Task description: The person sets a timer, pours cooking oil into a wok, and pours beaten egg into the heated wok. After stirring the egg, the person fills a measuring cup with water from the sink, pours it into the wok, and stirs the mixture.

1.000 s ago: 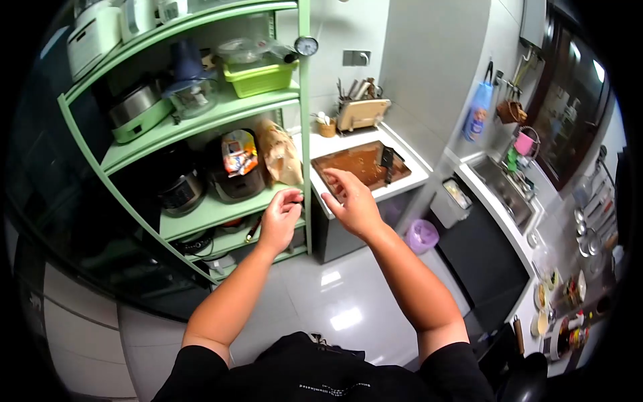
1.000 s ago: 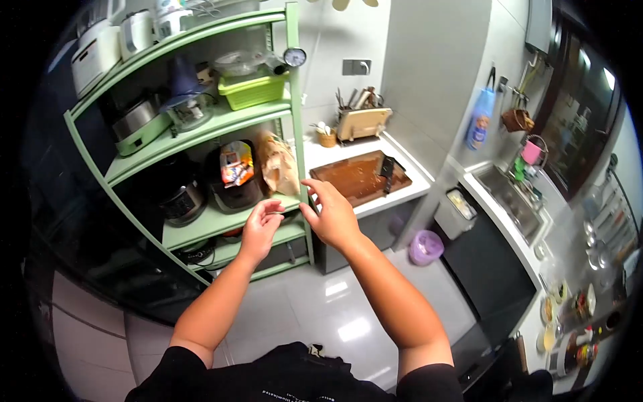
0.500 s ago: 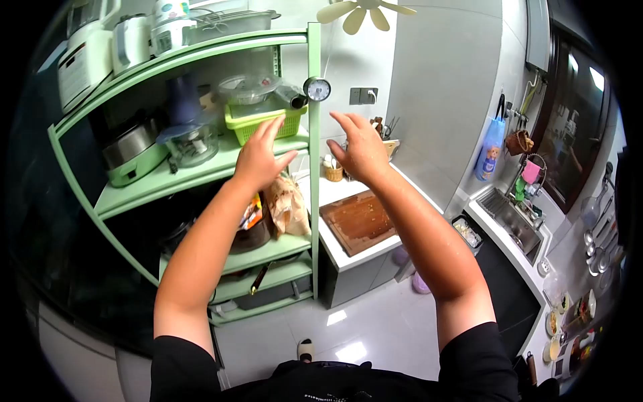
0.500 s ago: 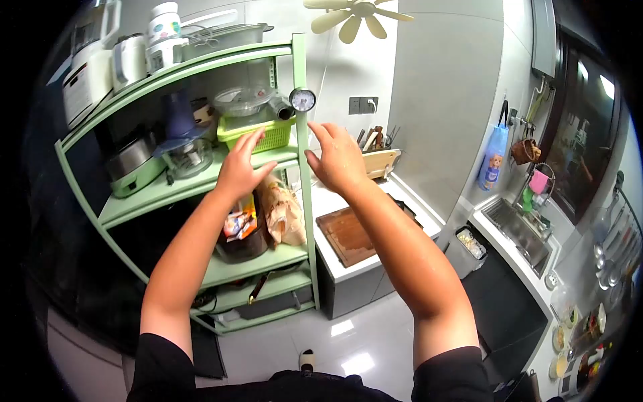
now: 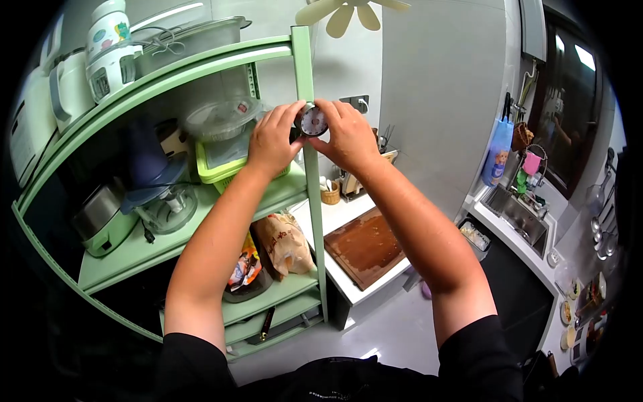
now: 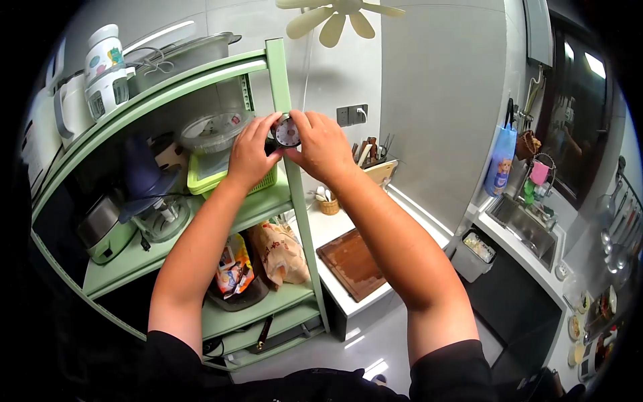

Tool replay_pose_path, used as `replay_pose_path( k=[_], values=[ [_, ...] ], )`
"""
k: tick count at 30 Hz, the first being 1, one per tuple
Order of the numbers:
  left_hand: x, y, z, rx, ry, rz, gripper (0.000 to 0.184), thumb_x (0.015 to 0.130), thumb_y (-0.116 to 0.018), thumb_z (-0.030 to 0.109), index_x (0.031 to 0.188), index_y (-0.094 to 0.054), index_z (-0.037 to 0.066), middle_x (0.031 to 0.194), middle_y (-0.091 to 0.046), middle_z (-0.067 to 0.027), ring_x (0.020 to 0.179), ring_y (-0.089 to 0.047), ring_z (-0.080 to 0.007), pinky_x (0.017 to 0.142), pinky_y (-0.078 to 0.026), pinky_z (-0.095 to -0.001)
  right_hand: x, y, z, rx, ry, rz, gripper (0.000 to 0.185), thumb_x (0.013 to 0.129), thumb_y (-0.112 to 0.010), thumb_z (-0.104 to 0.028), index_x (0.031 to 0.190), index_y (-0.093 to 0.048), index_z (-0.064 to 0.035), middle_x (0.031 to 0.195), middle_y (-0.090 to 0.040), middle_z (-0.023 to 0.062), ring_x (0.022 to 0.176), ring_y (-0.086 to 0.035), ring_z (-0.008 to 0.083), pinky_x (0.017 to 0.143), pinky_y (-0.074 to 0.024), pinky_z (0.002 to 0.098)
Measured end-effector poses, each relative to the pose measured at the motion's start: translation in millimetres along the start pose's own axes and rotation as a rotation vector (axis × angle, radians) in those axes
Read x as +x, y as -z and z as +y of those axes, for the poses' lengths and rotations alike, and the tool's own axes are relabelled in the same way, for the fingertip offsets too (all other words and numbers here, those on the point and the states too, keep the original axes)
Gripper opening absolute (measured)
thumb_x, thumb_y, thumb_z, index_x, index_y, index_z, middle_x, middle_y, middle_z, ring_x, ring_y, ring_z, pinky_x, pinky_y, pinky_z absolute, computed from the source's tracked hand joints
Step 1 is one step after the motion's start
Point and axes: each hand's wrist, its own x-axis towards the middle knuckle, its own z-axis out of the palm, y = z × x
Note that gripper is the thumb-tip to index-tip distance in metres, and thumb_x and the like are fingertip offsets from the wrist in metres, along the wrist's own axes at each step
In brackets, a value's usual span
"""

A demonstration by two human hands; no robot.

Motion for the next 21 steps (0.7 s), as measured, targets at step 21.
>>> replay_pose_path(
  k=[21],
  values=[
    [3,-26,-9,0.057,-0.147,0.224,0.052,0.066,-0.071,0.012,0.116,-0.058,0.006,0.102,-0.061,-0.0094,0.091,-0.058,-0.0283,0.084,-0.045,-0.0384,-5,-39,9,0.161,-0.219,0.286,0.056,0.061,-0.081,-0.043,0.095,-0.060,-0.0034,0.075,-0.063,0.0100,0.068,-0.062,0.0270,0.064,-0.0503,0.0352]
  ],
)
